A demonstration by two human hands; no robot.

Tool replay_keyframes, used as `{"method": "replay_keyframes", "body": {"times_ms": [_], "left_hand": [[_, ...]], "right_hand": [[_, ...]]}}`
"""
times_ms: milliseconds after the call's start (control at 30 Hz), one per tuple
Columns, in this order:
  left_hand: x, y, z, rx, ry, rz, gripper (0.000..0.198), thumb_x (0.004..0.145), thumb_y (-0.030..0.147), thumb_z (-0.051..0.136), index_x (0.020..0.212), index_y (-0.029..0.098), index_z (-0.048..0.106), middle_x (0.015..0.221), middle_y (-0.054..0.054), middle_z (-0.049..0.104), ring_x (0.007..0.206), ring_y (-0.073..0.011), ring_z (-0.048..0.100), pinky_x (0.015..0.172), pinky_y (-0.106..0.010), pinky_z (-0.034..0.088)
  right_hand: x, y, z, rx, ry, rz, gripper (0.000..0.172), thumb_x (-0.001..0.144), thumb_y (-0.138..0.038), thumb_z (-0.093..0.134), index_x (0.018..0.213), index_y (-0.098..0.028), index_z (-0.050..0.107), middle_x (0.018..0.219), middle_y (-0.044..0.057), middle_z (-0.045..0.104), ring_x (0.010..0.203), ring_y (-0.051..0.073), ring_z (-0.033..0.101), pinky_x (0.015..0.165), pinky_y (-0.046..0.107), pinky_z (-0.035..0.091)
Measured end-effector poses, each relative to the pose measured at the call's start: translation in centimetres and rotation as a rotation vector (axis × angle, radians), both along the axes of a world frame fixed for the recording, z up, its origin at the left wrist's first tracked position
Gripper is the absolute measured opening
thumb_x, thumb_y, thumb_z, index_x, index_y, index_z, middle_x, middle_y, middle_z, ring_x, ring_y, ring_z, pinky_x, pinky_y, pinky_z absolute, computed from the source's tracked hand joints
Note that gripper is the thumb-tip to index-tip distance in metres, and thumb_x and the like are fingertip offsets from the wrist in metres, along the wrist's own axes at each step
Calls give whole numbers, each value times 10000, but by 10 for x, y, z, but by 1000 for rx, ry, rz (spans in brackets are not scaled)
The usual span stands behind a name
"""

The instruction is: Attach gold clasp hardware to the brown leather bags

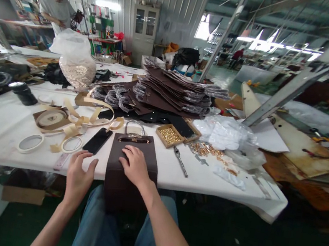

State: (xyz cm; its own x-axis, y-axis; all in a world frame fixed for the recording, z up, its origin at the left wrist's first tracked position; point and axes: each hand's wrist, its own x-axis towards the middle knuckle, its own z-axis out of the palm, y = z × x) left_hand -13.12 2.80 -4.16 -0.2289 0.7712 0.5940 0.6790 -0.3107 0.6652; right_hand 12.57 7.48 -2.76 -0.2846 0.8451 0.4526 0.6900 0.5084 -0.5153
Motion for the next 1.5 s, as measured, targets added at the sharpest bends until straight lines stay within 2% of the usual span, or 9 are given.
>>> {"method": "replay_keyframes", "body": {"times_ms": [200,300,400,500,667,867,1000,1133,1500], "left_hand": [[-102,24,13,-147,33,74,180,1065,275,652,1231,224,701,1251,-135,685,1103,-324,715,1018,-527,611],[-142,40,26,-214,144,56,220,1040,191,620,1234,216,723,1264,-137,682,1148,-325,718,1074,-522,590],[-160,51,26,-298,336,29,292,1013,143,609,1260,201,752,1330,-160,684,1257,-350,683,1145,-529,545],[-159,58,18,-397,461,-27,300,979,181,693,1266,205,778,1381,-171,692,1276,-376,646,1147,-551,515],[-147,66,13,-421,500,-65,112,999,201,688,1071,221,770,1258,-161,722,1242,-382,610,1128,-563,474],[-137,54,38,-361,418,-49,104,1035,183,596,968,232,659,1172,-143,713,1195,-357,633,1102,-540,494],[-109,23,65,-221,184,-253,83,1091,240,565,1035,250,626,1185,-108,710,1189,-307,668,1100,-477,536],[-79,-4,86,-205,78,-402,119,1119,251,540,1053,252,639,1209,-107,720,1203,-287,687,1083,-436,552],[-56,-19,94,-218,9,-389,160,1116,267,527,968,264,588,1031,-77,667,999,-274,645,930,-406,535]], "right_hand": [[-11,6,13,28,173,144,193,1114,-272,730,1286,-276,819,1316,112,781,1254,321,725,1152,536,573],[-24,8,20,-38,260,266,165,1135,-268,691,1238,-276,819,1243,94,794,1167,289,755,1058,457,610],[-38,5,32,-74,308,332,182,1160,-272,650,1193,-272,829,1189,84,811,1114,269,774,1004,410,621],[-50,-2,43,-77,323,345,200,1163,-298,646,1171,-258,841,1155,93,825,1084,275,787,980,403,634],[-65,-7,44,-122,288,371,211,1147,-285,650,1157,-247,857,1135,93,838,1052,275,796,960,402,644],[-77,-2,42,-111,297,343,168,1119,-235,688,1181,-229,845,1164,89,828,1039,249,789,944,370,634],[-90,-2,58,-60,343,355,262,1131,-236,673,1357,-246,807,1298,103,793,1132,251,774,985,370,644],[-101,-2,77,3,332,405,361,1151,-242,649,1497,-267,751,1422,117,746,1299,269,736,1167,425,610],[-97,-2,87,35,308,451,201,1148,-224,643,1212,-248,832,1312,101,811,1215,265,785,1103,415,640]]}}
